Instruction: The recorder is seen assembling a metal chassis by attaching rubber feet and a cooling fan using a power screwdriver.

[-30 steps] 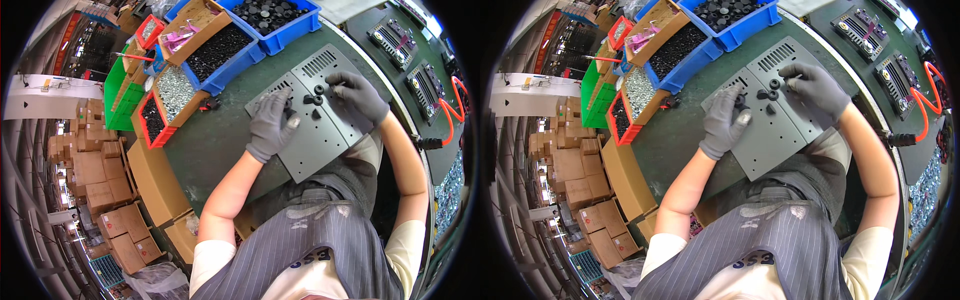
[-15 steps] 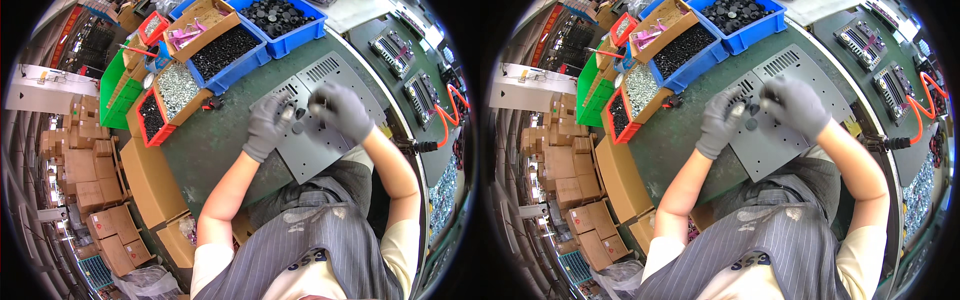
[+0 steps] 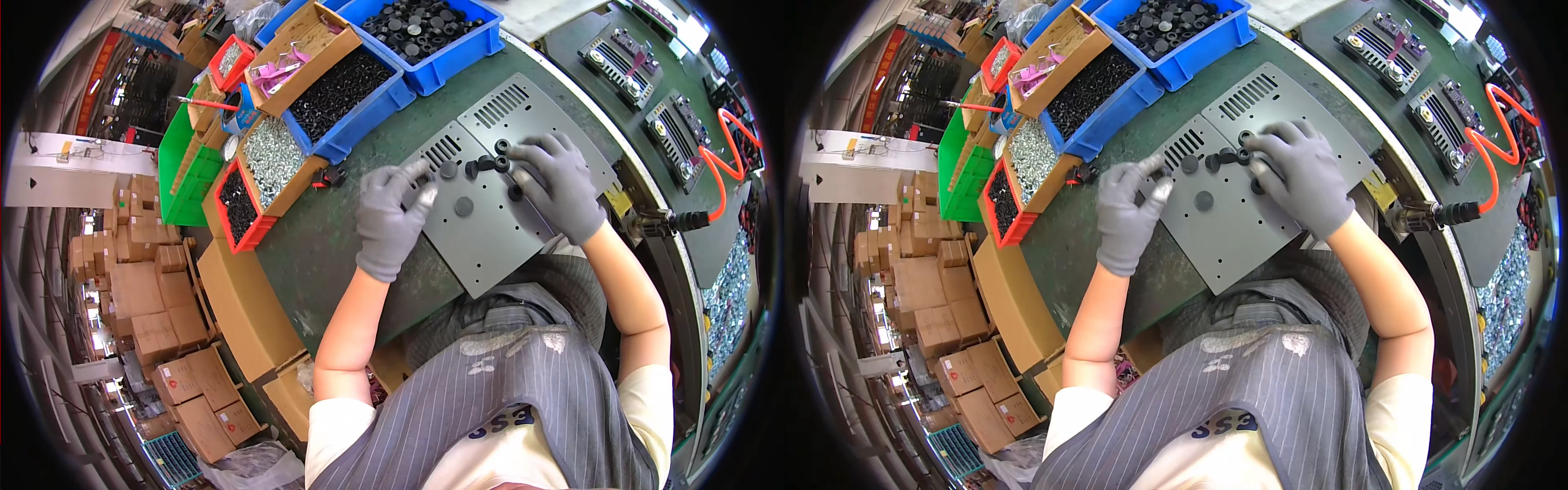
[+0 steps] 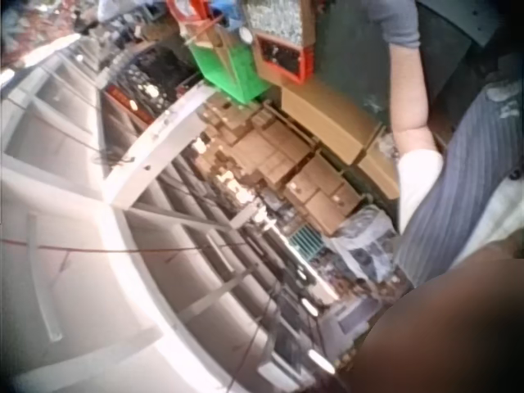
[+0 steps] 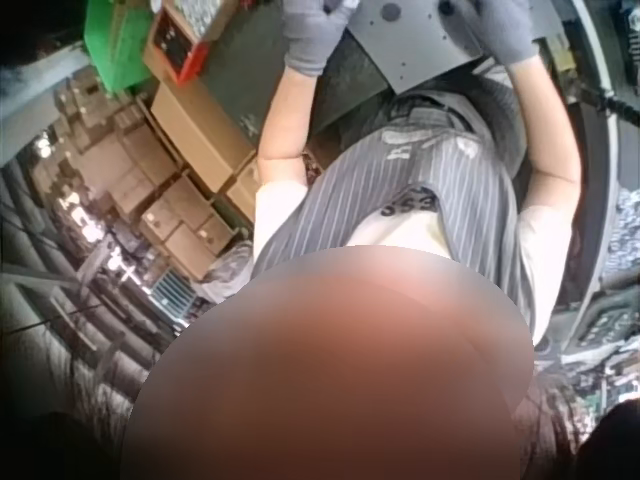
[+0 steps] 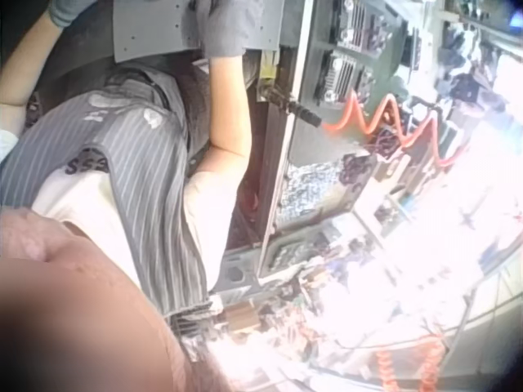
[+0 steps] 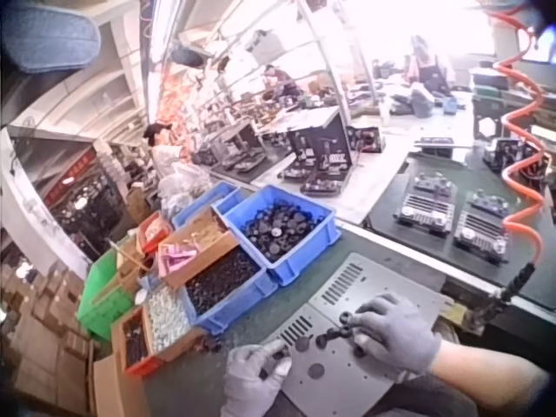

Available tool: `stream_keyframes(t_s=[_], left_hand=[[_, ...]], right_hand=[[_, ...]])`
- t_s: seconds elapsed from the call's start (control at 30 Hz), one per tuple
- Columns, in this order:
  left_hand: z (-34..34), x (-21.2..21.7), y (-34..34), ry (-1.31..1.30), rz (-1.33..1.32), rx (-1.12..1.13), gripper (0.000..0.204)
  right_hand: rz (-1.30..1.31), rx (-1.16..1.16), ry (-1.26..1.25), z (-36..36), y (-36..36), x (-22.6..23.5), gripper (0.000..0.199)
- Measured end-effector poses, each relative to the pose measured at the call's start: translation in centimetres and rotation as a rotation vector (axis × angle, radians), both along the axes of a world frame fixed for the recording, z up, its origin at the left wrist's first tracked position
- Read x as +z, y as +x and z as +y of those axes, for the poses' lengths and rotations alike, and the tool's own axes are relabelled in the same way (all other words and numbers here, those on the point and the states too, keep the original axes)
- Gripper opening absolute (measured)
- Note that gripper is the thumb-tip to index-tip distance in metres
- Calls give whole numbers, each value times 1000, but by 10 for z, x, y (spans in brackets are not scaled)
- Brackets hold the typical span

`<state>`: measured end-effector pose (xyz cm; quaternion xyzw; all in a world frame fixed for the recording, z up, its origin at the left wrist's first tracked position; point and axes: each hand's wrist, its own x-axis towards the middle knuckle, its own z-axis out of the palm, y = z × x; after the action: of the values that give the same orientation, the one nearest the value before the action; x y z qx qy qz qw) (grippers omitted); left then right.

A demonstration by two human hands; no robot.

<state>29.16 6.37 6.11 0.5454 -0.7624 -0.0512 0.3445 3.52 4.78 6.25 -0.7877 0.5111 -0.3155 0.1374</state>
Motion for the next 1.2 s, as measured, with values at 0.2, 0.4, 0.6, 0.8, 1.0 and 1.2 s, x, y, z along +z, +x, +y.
stream_keyframes(t_s=[0.2,0.4,0.6,0.8,1.0,1.2], left_hand=[[25,-6,6,162,-193,-35,45],[34,-9,35,165,-83,38,40],[34,0,69,112,-83,184,35],[26,12,95,126,-78,235,36],[20,20,108,34,-128,229,36],[9,26,136,44,-92,326,34]], right_hand=[[268,123,-112,-33,24,-11,23],[175,54,-125,-44,29,-9,20],[221,103,-86,-42,37,0,21],[227,536,-79,-52,67,-3,30],[171,537,132,-68,81,3,19],[244,441,87,-56,88,7,20]])
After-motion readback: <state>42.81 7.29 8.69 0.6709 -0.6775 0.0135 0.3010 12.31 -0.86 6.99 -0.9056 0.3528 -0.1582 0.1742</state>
